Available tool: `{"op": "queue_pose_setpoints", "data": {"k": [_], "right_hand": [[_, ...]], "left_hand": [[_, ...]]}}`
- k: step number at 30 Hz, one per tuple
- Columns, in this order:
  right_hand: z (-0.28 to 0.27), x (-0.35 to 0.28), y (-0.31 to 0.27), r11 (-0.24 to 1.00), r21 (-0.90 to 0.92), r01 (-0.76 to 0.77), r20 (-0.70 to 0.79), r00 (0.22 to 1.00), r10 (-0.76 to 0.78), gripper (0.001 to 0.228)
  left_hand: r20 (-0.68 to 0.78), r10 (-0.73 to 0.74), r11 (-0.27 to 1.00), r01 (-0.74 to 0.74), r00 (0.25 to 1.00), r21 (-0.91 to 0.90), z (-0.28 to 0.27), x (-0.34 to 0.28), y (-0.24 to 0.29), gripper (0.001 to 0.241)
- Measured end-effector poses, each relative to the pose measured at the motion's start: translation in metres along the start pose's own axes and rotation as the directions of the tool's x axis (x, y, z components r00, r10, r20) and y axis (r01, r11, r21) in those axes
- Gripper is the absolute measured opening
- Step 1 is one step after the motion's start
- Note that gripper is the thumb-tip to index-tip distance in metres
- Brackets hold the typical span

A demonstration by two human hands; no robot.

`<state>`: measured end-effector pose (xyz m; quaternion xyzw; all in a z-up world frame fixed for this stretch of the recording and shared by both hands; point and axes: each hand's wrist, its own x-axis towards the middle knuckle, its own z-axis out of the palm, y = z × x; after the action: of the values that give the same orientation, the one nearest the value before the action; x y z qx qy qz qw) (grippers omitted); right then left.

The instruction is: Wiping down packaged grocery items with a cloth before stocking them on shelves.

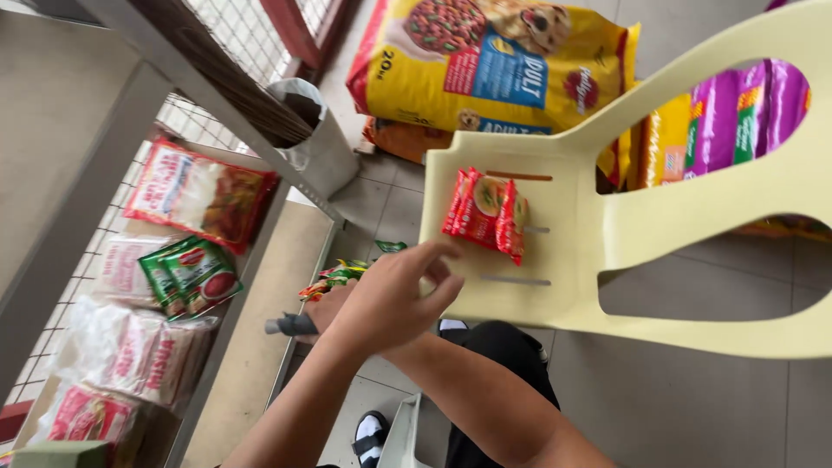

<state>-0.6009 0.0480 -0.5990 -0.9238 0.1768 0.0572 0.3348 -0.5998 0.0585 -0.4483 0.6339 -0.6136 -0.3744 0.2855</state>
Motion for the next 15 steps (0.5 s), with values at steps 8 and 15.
{"op": "queue_pose_setpoints", "data": {"k": [8, 15], "right_hand": [[-0.020, -0.002, -0.001, 0.998, -0.066, -0.017, 0.089, 0.996, 0.023, 0.044], [-0.022, -0.001, 0.031, 0.984, -0.080, -0.157, 0.140, 0.976, 0.167, 0.041]], "left_hand": [[0.310, -0.365, 0.832, 0.158, 0.878, 0.532, 0.145, 0.161, -0.037, 0.083], [0.059, -0.625, 0.633, 0.461, 0.779, 0.622, 0.203, 0.203, -0.080, 0.095]]}}
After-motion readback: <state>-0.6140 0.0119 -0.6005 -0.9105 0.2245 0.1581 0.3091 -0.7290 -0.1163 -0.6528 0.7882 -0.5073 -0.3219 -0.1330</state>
